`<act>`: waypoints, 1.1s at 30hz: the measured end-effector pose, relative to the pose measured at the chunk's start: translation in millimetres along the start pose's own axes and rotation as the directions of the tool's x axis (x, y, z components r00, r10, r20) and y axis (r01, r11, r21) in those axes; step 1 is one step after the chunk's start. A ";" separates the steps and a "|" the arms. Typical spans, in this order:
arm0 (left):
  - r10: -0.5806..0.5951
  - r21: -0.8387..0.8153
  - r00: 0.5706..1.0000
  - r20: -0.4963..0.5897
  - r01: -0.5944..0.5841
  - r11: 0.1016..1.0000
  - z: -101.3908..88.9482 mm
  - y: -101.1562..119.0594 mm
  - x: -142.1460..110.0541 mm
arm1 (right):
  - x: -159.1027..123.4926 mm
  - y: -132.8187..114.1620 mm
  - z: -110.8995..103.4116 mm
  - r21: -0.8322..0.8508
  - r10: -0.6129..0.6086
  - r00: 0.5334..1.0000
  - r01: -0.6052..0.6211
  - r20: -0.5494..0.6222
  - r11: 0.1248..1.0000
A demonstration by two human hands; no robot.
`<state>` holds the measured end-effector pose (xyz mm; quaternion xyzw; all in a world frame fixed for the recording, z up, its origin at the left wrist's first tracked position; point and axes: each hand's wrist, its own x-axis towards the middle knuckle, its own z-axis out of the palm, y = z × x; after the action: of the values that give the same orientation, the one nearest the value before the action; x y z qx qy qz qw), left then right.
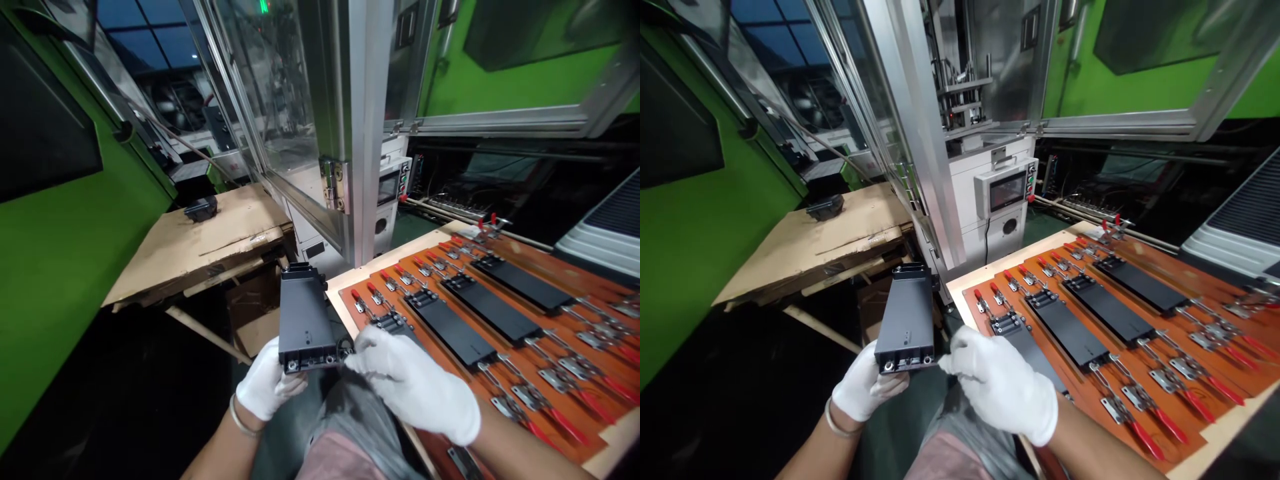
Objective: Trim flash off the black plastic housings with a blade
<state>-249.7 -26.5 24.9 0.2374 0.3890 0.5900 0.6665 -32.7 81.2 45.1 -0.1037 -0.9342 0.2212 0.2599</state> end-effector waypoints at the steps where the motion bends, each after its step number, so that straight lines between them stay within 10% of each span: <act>1: -0.006 -0.013 1.000 -0.006 0.006 1.000 -0.2 0.2 -0.5 | 1.0 0.1 -0.9 0.003 0.007 1.000 -0.007 -0.011 1.000; 33: -0.144 -0.140 0.989 -0.025 0.139 0.980 1.8 -15.9 11.9 | 17.3 -9.3 9.8 -0.042 0.053 0.993 -0.049 0.101 0.998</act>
<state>-238.7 -17.7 10.8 0.1525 0.3748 0.5706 0.7146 -53.2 74.9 49.6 -0.1213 -0.9475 0.2144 0.2041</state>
